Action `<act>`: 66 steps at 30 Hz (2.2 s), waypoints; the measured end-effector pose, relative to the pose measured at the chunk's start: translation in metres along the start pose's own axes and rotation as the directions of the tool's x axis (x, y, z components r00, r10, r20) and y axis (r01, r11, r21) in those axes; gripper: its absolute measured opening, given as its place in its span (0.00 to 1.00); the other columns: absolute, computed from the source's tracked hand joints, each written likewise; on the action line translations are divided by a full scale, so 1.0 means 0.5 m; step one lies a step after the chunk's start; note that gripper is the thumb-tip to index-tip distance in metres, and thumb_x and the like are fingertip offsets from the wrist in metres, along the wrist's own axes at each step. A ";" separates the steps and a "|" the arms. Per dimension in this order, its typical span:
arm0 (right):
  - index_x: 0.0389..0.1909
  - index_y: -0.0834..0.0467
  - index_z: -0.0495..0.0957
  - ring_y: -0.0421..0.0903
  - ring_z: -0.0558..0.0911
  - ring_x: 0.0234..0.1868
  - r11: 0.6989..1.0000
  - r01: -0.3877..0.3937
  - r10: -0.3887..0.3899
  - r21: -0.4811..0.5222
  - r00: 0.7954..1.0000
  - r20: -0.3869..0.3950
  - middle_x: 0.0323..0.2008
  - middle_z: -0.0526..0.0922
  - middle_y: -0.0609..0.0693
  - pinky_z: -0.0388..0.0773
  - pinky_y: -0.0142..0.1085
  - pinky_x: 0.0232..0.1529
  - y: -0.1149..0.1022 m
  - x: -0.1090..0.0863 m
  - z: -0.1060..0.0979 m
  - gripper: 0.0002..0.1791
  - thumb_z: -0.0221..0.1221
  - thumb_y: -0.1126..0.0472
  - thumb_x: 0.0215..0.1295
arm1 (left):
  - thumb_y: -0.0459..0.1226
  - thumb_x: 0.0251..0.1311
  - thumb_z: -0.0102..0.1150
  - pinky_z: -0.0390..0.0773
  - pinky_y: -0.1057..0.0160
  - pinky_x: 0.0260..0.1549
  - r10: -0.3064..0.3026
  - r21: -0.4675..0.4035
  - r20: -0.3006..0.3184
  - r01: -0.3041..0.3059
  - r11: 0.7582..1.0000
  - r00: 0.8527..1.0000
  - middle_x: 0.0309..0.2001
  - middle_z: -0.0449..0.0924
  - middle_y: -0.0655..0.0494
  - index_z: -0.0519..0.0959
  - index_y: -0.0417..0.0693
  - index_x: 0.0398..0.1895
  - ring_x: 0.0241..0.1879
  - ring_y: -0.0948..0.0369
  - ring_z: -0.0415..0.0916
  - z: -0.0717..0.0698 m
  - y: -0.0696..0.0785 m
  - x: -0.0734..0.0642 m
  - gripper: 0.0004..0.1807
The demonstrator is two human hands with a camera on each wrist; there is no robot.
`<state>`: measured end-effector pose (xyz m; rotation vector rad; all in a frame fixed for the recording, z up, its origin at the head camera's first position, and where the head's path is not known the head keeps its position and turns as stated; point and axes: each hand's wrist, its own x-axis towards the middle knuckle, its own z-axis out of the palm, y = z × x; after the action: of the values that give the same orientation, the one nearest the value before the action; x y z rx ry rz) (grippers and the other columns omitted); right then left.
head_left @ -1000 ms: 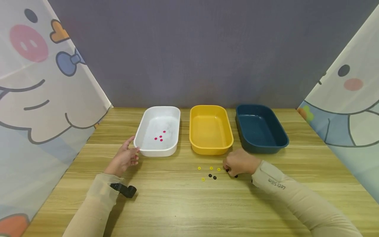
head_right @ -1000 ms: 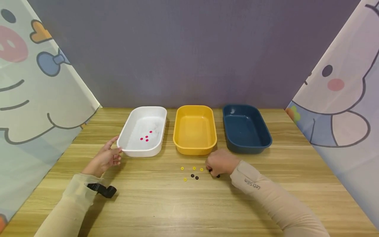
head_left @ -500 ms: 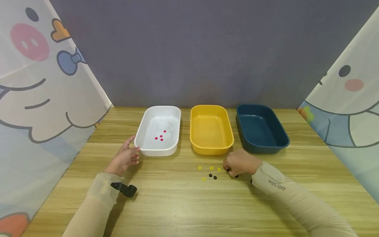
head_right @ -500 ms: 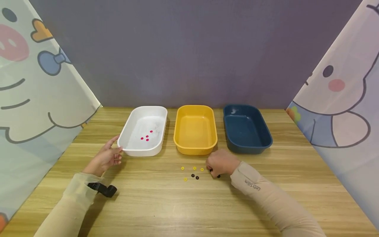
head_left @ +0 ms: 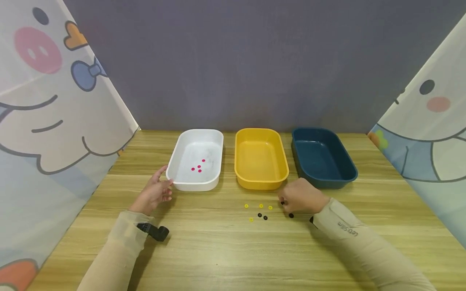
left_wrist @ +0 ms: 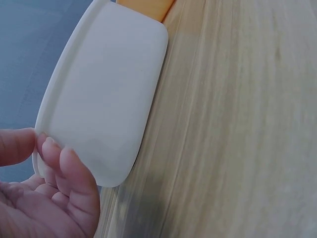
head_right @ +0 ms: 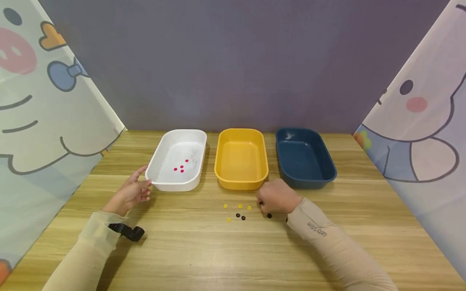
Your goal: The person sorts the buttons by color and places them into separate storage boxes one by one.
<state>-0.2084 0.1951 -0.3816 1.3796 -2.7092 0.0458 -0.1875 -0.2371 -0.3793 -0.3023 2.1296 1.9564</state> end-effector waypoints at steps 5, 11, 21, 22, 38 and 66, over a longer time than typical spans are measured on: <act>0.10 0.46 0.69 0.34 0.54 0.13 1.000 0.017 -0.018 -0.023 0.999 -0.048 0.11 0.57 0.35 0.57 0.29 0.14 0.004 0.002 -0.016 0.13 0.63 0.63 0.38 | 0.31 0.73 0.39 0.74 0.68 0.25 -0.003 0.007 0.000 0.003 1.000 1.000 0.32 0.66 0.56 0.35 0.53 0.77 0.22 0.68 0.67 0.001 0.000 0.000 0.37; 0.22 0.50 0.82 0.34 0.67 0.13 0.997 0.029 -0.038 -0.078 0.992 -0.122 0.13 0.74 0.38 0.68 0.30 0.15 0.016 0.014 -0.037 0.03 0.67 0.60 0.44 | 0.31 0.73 0.39 0.75 0.69 0.25 0.008 0.004 0.012 -0.008 1.000 1.000 0.32 0.66 0.56 0.35 0.51 0.77 0.22 0.68 0.67 -0.001 -0.003 -0.001 0.37; 0.24 0.53 0.83 0.33 0.60 0.11 0.999 0.021 -0.033 -0.046 0.961 -0.274 0.10 0.69 0.39 0.61 0.28 0.12 0.028 0.028 -0.061 0.05 0.67 0.63 0.44 | 0.30 0.72 0.38 0.74 0.69 0.24 0.021 -0.008 0.016 -0.021 1.000 1.000 0.30 0.67 0.57 0.34 0.51 0.76 0.21 0.68 0.68 -0.001 -0.001 -0.003 0.36; 0.24 0.54 0.83 0.33 0.60 0.11 0.999 0.023 -0.036 -0.046 0.957 -0.288 0.10 0.69 0.40 0.61 0.27 0.12 0.030 0.029 -0.061 0.05 0.67 0.63 0.43 | 0.30 0.72 0.38 0.74 0.69 0.24 0.022 -0.008 0.016 -0.022 1.000 1.000 0.29 0.67 0.57 0.34 0.51 0.76 0.20 0.68 0.69 -0.001 0.001 -0.003 0.36; 0.26 0.56 0.83 0.34 0.61 0.12 0.999 0.041 -0.025 0.032 0.915 -0.403 0.14 0.77 0.45 0.66 0.29 0.15 0.061 0.054 -0.038 0.06 0.68 0.63 0.45 | 0.31 0.73 0.40 0.73 0.69 0.22 -0.018 -0.009 -0.003 0.018 1.000 1.000 0.27 0.70 0.57 0.35 0.54 0.77 0.18 0.67 0.72 0.006 0.000 -0.005 0.36; 0.34 0.56 0.82 0.39 0.59 0.12 0.994 -0.071 0.082 0.082 0.986 -0.142 0.10 0.61 0.41 0.58 0.30 0.16 0.084 0.163 -0.104 0.07 0.63 0.59 0.54 | 0.32 0.73 0.39 0.73 0.69 0.22 -0.005 -0.006 -0.026 0.005 1.000 1.000 0.31 0.68 0.55 0.36 0.54 0.77 0.18 0.68 0.71 0.008 -0.001 -0.004 0.36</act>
<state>-0.2861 0.1580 -0.3206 1.2375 -2.6632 0.2487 -0.1852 -0.2331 -0.3797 -0.3351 2.1371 1.9672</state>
